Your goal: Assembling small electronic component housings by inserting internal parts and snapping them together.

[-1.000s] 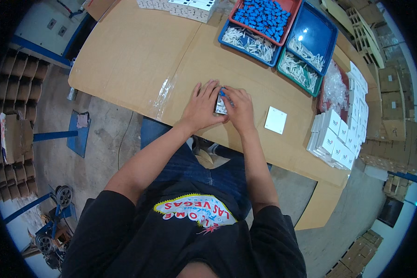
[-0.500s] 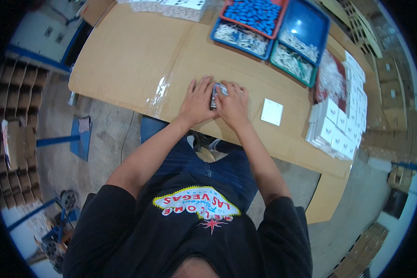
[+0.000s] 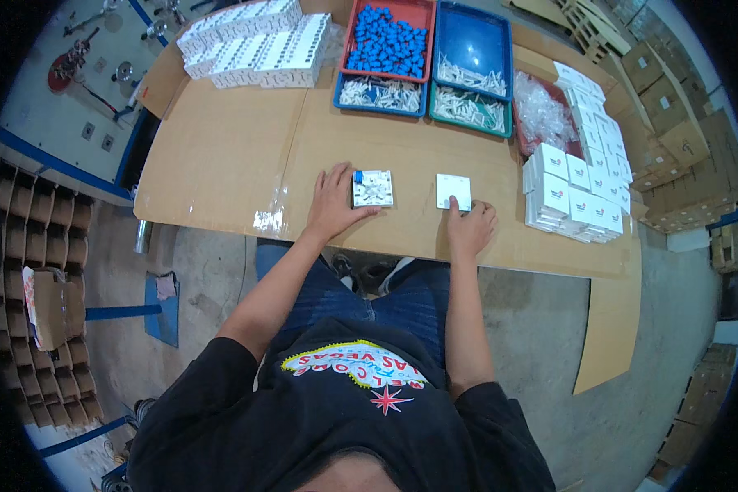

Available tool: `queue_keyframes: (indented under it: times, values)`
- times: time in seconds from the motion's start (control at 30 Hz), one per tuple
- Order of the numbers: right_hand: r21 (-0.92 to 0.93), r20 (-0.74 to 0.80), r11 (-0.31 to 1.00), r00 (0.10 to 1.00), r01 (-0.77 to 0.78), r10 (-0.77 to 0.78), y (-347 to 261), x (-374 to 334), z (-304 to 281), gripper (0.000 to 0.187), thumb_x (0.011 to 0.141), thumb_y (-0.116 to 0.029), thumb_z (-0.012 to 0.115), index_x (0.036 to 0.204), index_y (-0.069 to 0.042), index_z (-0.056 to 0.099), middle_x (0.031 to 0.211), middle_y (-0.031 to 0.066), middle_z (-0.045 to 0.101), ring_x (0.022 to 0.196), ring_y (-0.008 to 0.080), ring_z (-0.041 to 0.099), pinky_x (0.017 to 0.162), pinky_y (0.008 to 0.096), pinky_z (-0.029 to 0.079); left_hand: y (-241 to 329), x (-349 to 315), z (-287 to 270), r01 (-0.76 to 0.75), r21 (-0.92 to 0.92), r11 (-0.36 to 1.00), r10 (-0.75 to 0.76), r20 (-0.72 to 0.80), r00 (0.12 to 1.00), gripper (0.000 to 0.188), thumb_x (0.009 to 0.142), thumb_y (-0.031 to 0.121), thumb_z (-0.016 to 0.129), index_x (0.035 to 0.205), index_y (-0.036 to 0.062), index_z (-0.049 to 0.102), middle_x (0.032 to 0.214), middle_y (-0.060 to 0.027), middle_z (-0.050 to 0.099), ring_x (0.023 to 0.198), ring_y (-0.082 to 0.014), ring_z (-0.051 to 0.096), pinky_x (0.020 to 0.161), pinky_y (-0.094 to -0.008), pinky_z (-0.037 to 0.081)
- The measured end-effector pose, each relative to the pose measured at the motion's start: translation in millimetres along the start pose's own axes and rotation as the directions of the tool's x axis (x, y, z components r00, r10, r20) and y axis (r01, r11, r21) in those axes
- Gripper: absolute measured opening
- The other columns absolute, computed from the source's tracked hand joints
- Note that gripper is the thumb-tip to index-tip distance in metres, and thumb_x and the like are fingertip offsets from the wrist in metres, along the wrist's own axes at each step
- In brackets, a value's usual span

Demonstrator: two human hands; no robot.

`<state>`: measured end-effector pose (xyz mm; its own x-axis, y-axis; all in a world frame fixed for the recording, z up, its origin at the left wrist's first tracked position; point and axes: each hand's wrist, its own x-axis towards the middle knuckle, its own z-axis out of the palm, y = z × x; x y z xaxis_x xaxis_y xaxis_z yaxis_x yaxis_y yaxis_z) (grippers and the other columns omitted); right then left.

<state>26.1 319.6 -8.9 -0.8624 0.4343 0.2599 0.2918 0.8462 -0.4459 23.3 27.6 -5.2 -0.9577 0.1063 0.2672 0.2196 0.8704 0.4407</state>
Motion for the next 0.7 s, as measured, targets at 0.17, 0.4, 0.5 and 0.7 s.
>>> queue_keyframes:
  times: [0.17, 0.4, 0.5, 0.7]
  values:
    - [0.115, -0.003, 0.993, 1.000, 0.022, -0.022, 0, -1, 13, 0.042, 0.083, -0.029, 0.081, 0.113, -0.004, 0.065, 0.117, 0.0123, 0.062, 0.111, 0.0288, 0.058, 0.094, 0.0425, 0.046, 1, -10, 1, 0.060, -0.294, 0.954, -0.055, 0.025, 0.998, 0.102, 0.070, 0.058, 0.083, 0.144, -0.0015, 0.045, 0.144, -0.0193, 0.049, 0.134, -0.0345, 0.048, 0.119, -0.0534, 0.022]
    - [0.856, 0.287, 0.489, 0.942, -0.170, -0.176, -19, -8, -8, 0.029, 0.085, -0.001, 0.076, 0.109, -0.002, 0.060, 0.101, 0.0055, 0.067, 0.089, 0.0109, 0.064, 0.078, 0.0259, 0.051, 40, -50, 3, 0.261, -0.964, -0.061, -0.209, 0.268, 0.941, 0.085, 0.085, 0.019, 0.076, 0.156, 0.0082, 0.031, 0.138, -0.0116, 0.056, 0.124, -0.0289, 0.057, 0.105, -0.0385, 0.046]
    - [0.915, 0.366, 0.256, 0.908, -0.312, -0.202, -27, -23, -37, 0.030, 0.087, -0.003, 0.075, 0.113, -0.002, 0.060, 0.104, 0.0060, 0.068, 0.095, 0.0123, 0.065, 0.085, 0.0281, 0.052, 63, -59, -25, 0.307, -0.825, -0.474, -0.116, 0.404, 0.907, 0.077, 0.091, 0.021, 0.065, 0.158, 0.0162, 0.028, 0.140, -0.0139, 0.054, 0.127, -0.0338, 0.056, 0.106, -0.0453, 0.046]
    - [0.612, 0.651, -0.427, 0.730, -0.666, -0.206, -24, -34, -49, 0.032, 0.097, -0.018, 0.066, 0.126, -0.006, 0.059, 0.119, 0.0085, 0.066, 0.116, 0.0256, 0.062, 0.104, 0.0423, 0.050, 77, -56, -42, 0.381, -0.595, -0.708, 0.126, 0.424, 0.897, 0.064, 0.095, 0.035, 0.049, 0.155, 0.0207, 0.034, 0.146, -0.0205, 0.050, 0.130, -0.0425, 0.053, 0.107, -0.0581, 0.044]
